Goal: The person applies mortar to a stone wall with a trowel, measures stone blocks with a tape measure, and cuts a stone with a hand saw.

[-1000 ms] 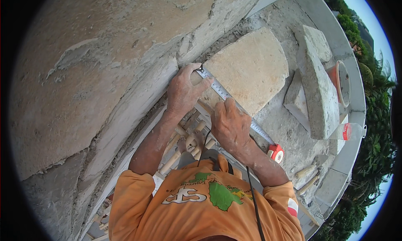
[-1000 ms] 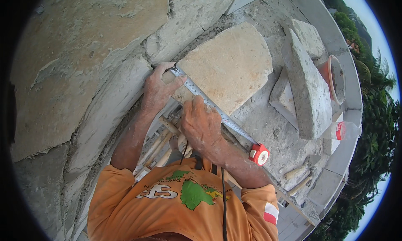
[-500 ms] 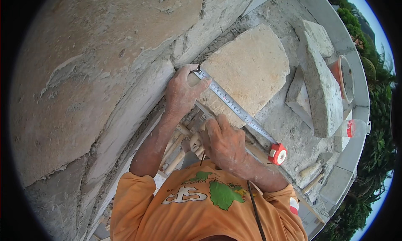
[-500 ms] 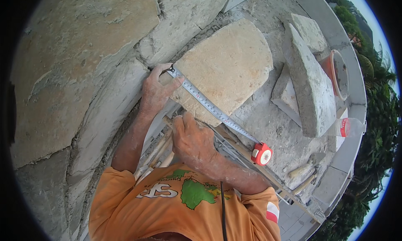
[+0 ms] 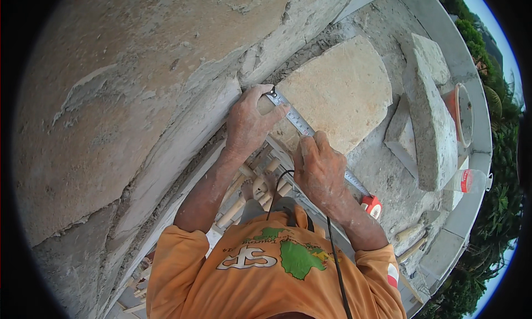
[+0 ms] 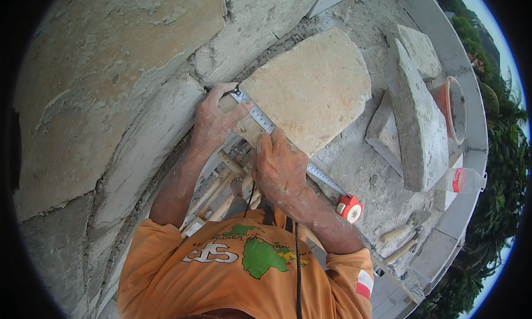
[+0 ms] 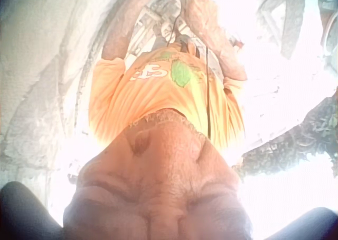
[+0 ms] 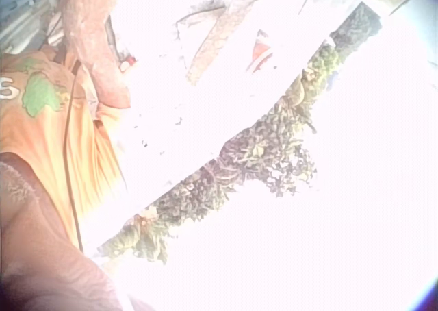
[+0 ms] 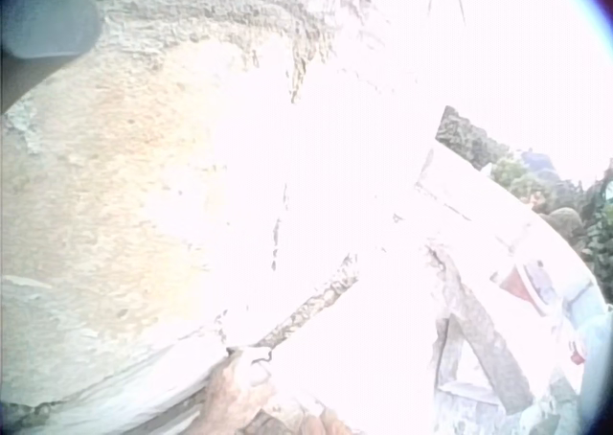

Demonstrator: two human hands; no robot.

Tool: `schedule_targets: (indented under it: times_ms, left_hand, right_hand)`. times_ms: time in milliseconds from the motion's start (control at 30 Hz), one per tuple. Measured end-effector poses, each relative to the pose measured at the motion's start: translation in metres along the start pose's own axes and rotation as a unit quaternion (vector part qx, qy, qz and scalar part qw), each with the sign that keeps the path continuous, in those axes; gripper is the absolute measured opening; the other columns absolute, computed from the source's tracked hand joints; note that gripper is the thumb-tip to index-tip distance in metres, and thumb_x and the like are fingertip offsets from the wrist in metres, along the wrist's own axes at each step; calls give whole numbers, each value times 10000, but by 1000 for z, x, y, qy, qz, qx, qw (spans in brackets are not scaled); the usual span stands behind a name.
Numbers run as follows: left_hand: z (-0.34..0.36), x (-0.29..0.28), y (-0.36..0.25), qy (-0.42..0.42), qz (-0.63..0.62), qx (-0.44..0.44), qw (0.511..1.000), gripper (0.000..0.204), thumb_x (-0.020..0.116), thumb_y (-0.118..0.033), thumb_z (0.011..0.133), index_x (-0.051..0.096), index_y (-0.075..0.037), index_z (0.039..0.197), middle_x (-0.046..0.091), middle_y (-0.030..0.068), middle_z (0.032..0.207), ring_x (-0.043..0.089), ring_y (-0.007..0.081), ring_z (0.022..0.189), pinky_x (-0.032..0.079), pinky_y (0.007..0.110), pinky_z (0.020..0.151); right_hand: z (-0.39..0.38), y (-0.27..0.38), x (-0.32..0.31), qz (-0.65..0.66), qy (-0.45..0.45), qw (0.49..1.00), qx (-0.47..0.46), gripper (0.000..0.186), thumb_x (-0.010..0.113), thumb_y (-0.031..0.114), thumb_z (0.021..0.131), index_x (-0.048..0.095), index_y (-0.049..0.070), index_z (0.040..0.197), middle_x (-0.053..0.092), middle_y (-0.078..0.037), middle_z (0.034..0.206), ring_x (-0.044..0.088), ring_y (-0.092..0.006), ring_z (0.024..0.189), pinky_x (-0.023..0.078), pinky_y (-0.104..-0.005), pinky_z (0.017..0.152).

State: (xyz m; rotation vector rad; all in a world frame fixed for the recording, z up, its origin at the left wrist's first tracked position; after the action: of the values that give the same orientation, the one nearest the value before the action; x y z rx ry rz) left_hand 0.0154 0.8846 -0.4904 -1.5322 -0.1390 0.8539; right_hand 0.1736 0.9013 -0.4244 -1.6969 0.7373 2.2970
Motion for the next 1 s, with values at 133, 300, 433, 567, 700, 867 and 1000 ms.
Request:
schedule_targets:
  times_ms: [133, 300, 433, 567, 700, 867, 1000]
  left_hand:
    - [0, 2, -1, 3, -17, -9, 1000, 529, 799, -302, 823, 601, 5, 1206, 682, 167, 1058, 650, 232, 996, 508, 376, 901]
    - [1, 2, -1, 22, -34, -28, 999, 551, 797, -315, 821, 602, 14, 1217, 677, 173, 1082, 644, 237, 1021, 496, 371, 926]
    - [1, 4, -6, 11, -26, -33, 999, 560, 795, -312, 818, 600, 27, 1220, 670, 181, 1098, 631, 243, 1051, 484, 379, 948]
    - [1, 2, -6, -2, -20, -17, 1000, 566, 794, -305, 814, 599, 40, 1218, 665, 194, 1111, 622, 256, 1070, 474, 387, 963]
    - [1, 1, -4, 0, -9, -12, 1000, 578, 794, -307, 813, 596, 45, 1226, 664, 199, 1121, 621, 261, 1075, 473, 384, 967]
    - [3, 2, -8, -2, -3, -21, 1000, 572, 798, -301, 808, 597, 52, 1210, 666, 199, 1103, 626, 249, 1055, 478, 376, 956]
    - [1, 0, -3, 0, -12, -18, 1000, 555, 799, -297, 809, 602, 45, 1199, 674, 189, 1080, 636, 240, 1031, 490, 373, 938]
  right_hand:
    - [-2, 0, 2, -19, 7, 1000, 2, 260, 718, 62, 695, 533, -2, 867, 474, -119, 830, 567, -212, 590, 454, -342, 373]
    - [-3, 3, 5, -23, -14, 1000, 7, 217, 699, 41, 759, 512, 26, 868, 456, -102, 796, 555, -234, 549, 431, -362, 384]
    - [-3, 1, 7, -28, 4, 999, 28, 197, 686, 46, 752, 511, 36, 842, 448, -89, 785, 510, -204, 521, 406, -347, 366]
    - [-1, 5, 4, -16, -4, 1000, 8, 190, 679, 43, 698, 544, 4, 825, 470, -115, 784, 553, -187, 526, 421, -321, 363]
    - [1, 8, 7, -8, 14, 1000, 14, 233, 709, 57, 678, 542, 1, 831, 491, -130, 800, 571, -201, 533, 437, -333, 374]
    - [-11, 18, 12, 29, 48, 998, 19, 251, 719, 56, 683, 544, -2, 854, 497, -134, 811, 580, -218, 551, 452, -336, 385]
    - [-19, 30, 4, 104, 24, 994, -9, 284, 729, 50, 683, 534, -10, 880, 496, -133, 824, 594, -238, 577, 462, -346, 400]
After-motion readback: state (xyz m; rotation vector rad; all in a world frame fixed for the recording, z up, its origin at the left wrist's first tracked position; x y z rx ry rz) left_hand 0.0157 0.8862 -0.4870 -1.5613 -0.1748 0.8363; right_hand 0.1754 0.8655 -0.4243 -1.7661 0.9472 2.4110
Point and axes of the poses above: each hand's wrist, its own z-axis towards the middle knuckle, its own x-axis out of the palm, y = z × x, the point moved 8 cm from there along z, towards the middle knuckle
